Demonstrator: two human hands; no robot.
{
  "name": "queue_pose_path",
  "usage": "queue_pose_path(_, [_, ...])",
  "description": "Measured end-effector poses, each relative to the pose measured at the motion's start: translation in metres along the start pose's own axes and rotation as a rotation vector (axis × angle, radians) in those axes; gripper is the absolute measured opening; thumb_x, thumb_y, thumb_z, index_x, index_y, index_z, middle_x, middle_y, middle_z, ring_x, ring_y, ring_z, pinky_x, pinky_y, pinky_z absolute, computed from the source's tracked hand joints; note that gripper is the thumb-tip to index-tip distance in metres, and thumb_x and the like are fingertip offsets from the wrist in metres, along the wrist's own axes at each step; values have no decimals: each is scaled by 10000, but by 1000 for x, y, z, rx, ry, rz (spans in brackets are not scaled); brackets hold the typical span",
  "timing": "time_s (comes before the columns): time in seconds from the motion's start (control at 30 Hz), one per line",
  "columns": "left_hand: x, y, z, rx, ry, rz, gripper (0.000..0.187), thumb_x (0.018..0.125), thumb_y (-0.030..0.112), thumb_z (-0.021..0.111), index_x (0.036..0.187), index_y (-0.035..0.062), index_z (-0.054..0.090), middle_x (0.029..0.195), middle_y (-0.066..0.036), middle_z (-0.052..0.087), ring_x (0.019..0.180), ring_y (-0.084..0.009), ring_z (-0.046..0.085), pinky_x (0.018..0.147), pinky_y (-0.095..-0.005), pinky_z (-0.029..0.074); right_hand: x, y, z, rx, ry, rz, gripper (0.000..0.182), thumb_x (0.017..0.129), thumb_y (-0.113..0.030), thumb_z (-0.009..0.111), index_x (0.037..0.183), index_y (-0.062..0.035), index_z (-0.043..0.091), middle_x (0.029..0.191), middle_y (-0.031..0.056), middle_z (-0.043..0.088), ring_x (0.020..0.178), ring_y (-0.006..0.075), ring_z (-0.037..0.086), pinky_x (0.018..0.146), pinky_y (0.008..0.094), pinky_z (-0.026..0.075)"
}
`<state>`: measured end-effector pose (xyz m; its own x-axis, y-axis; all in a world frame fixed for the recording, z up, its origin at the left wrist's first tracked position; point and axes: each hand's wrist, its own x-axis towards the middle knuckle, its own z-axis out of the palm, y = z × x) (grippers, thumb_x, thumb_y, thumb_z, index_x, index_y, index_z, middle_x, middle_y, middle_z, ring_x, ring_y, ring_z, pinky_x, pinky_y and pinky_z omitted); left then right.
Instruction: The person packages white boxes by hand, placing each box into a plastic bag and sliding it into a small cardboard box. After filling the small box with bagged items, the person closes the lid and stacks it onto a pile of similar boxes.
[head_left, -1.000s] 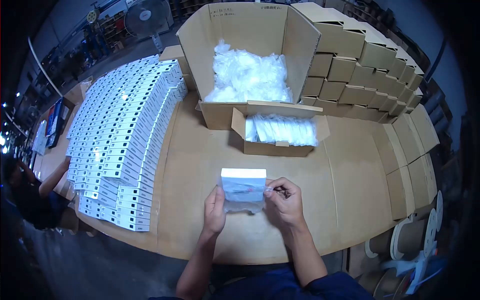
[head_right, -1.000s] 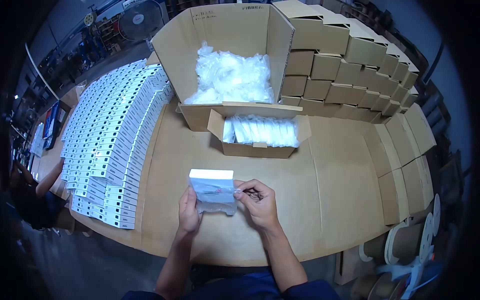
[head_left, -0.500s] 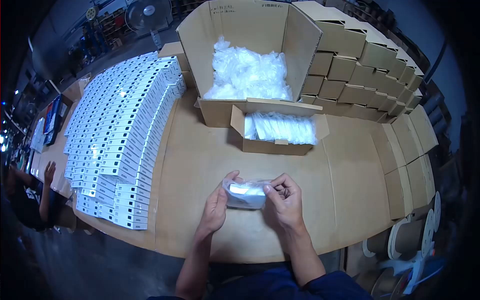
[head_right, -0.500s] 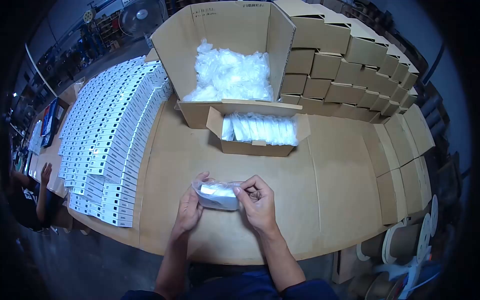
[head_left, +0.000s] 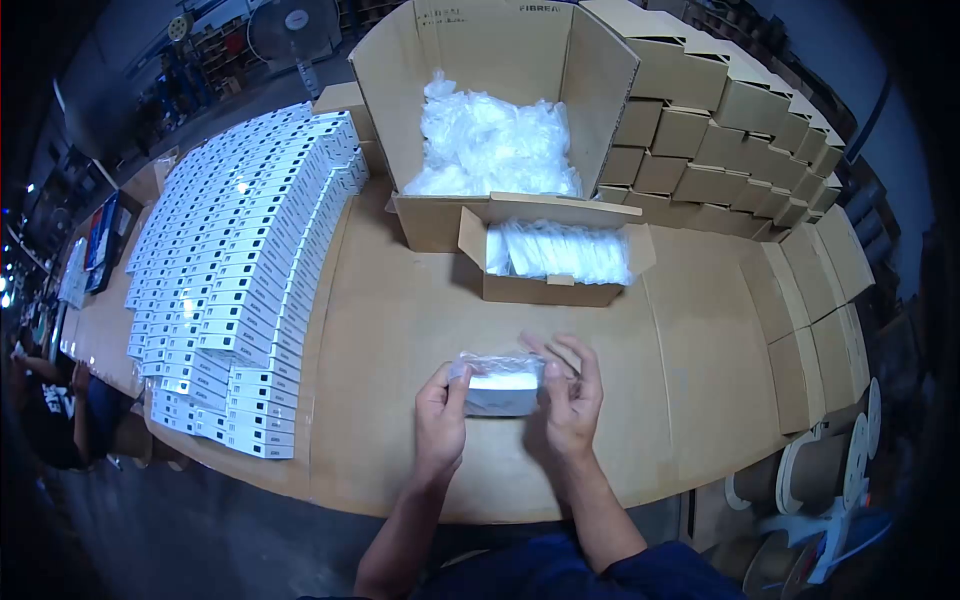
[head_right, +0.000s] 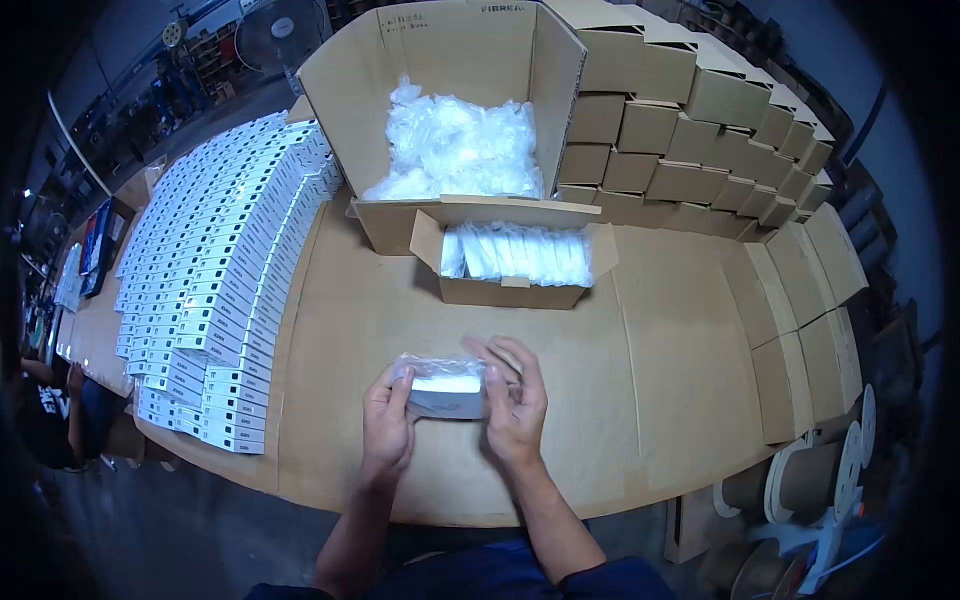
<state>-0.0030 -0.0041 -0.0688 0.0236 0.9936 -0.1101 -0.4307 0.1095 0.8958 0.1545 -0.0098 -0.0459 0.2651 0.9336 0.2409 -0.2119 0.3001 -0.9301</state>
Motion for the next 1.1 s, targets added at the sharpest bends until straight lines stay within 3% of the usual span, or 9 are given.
queue_pose_path(0.03, [1,-3,-2,14,18,31,252,1113,174,490,1137,-26,641,1099,-105,687,1070,-172,674,947,-352,576,3,5,-3,30,-54,-133,294,986,-29,674,1275,7,628,1350,273,628,1172,240,658,1002,340,518])
queue_pose_path(0.13, [2,-3,-3,25,52,104,260,1113,186,495,1110,-21,654,1080,-102,685,1029,-160,668,942,-339,553,8,-12,-24,-173,-423,-95,321,911,-15,740,1231,-40,728,1498,254,528,1332,311,567,1097,389,457])
queue_pose_path(0.17, [2,-1,0,39,64,109,259,1114,189,493,1079,-12,652,1042,-79,678,998,-132,638,922,-312,526,11,-12,-27,-258,-478,-107,279,853,-22,788,1130,-57,785,1377,218,645,1234,303,649,1036,377,508])
queue_pose_path(0.3, [1,2,3,-11,115,106,251,1118,193,481,971,26,598,930,-22,633,913,-73,565,865,-259,472,14,-21,-21,-414,-499,30,332,831,-29,807,1160,-38,762,1080,154,780,1009,283,748,917,362,571])
queue_pose_path(0.43, [5,0,-1,-174,163,17,255,1124,184,450,901,67,488,880,1,575,882,-77,557,847,-264,481,16,-22,-22,-379,-506,150,338,833,-42,813,1166,-31,753,1171,172,758,1097,305,728,966,375,553])
queue_pose_path(0.73, [8,26,-14,-120,-178,41,348,1107,139,462,1413,-17,523,1179,-123,638,1102,-179,626,958,-329,518,18,-10,-31,-392,-510,36,308,833,-80,814,1125,-15,741,1307,128,716,1393,378,533,1149,466,428])
queue_pose_path(0.83, [0,50,-14,101,-302,-49,305,1061,74,546,1345,-37,568,1201,-115,618,1117,-181,617,985,-329,509,21,-10,-36,-441,-524,-36,330,828,-91,815,1139,-18,730,1339,114,696,1403,389,517,1155,479,420])
queue_pose_path(0.93, [3,44,-17,305,-418,103,292,1008,34,629,1286,-52,606,1186,-115,619,1135,-172,599,1027,-317,468,27,-15,-37,-504,-560,-113,364,819,-96,820,1161,-23,720,1354,122,677,1389,400,520,1153,484,421])
queue_pose_path(1.1, [11,42,-18,361,-425,155,264,970,7,667,1227,-50,640,1399,-159,478,1256,-201,547,1052,-324,449,38,-42,-27,-766,-552,-284,340,817,-101,818,1134,-38,711,1267,123,693,1244,382,606,1061,459,488])
